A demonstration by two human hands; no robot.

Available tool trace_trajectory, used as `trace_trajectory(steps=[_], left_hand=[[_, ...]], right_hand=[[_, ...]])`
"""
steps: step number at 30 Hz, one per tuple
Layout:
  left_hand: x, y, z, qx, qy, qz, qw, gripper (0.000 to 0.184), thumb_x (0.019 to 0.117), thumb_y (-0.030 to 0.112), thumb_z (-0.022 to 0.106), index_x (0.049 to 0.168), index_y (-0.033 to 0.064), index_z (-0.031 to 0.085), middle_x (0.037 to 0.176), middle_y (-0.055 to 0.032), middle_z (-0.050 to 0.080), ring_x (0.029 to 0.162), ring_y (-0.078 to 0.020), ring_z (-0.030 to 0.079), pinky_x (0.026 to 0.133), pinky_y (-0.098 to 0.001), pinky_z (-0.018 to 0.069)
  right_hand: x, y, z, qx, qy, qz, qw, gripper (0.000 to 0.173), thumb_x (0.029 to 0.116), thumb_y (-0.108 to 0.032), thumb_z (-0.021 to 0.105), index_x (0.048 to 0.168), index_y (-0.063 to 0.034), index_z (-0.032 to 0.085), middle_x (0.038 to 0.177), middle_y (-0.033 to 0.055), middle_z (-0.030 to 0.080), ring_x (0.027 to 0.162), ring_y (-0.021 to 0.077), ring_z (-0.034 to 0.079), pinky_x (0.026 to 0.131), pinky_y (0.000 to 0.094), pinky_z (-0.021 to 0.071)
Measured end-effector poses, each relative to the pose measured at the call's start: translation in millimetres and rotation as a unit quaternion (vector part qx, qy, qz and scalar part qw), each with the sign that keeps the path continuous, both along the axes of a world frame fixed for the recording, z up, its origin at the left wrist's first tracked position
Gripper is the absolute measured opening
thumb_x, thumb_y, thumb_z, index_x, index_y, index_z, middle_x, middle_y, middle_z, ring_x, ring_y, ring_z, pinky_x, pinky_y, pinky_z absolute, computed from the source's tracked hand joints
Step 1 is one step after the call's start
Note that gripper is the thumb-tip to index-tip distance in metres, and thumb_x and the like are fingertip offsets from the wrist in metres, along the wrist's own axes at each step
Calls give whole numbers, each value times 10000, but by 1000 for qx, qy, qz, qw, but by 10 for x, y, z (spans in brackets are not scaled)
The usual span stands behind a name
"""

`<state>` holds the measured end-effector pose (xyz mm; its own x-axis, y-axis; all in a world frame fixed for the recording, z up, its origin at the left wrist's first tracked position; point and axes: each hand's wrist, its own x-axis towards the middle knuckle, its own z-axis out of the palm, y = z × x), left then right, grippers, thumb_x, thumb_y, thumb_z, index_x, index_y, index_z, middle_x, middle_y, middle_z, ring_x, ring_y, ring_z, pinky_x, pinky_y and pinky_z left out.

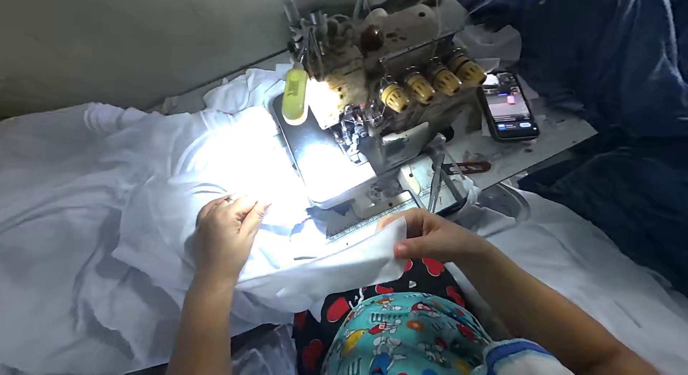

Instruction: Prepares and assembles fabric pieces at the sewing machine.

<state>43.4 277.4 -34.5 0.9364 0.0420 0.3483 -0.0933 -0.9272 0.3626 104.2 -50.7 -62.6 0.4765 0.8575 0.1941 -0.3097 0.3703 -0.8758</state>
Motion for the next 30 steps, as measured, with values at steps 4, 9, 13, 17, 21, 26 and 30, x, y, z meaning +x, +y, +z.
trace_trajectory(steps=[4,9,13,17,21,26,30], left_hand=[[-33,-461,256,-33,-10,12,999,290,958,236,648,862,-28,719,815,-152,691,839,-278,653,880,-503,469],[-133,-1088,384,-338,81,-93,933,102,944,183,674,942,96,727,844,105,714,779,80,653,727,-108,550],[-210,-1096,330,-422,113,-136,889,205,1039,246,565,988,120,719,854,128,705,785,60,656,719,-128,551],[-323,-1088,253,-432,109,-145,883,232,903,321,756,1007,117,715,897,107,724,824,33,675,762,-151,574],[-323,-1024,259,-439,50,-117,889,83,936,192,723,938,110,738,878,122,732,805,49,676,762,-141,577],[-329,-959,252,-457,66,-75,884,54,913,45,715,960,50,742,865,60,741,792,11,687,767,-172,584],[-329,-967,263,-484,84,-68,868,65,928,32,694,975,48,736,871,55,743,802,9,691,773,-176,584]], right_hand=[[2,100,120,56,-55,-114,990,153,927,-47,709,1053,-132,690,1031,-66,744,934,-4,688,839,195,571],[-183,278,333,35,-181,-166,969,121,973,-45,651,1026,59,684,909,-2,723,835,-76,628,772,107,519],[-174,341,186,-59,-228,-291,927,115,929,-72,707,923,41,685,810,-9,699,737,-77,603,699,100,506],[-172,386,39,-45,-153,-247,956,192,943,-187,725,882,-23,644,1043,16,694,825,-53,613,706,124,522],[-184,440,4,16,-74,-122,990,166,1007,-213,634,890,-96,645,1155,-38,675,899,-48,656,715,145,569],[-168,499,-78,10,-159,-173,972,107,993,-176,657,940,-84,669,952,-52,663,889,-27,621,794,168,539],[-157,457,-62,-13,-187,-183,965,132,992,-190,662,925,-77,671,929,-50,663,849,-35,617,759,143,533]])
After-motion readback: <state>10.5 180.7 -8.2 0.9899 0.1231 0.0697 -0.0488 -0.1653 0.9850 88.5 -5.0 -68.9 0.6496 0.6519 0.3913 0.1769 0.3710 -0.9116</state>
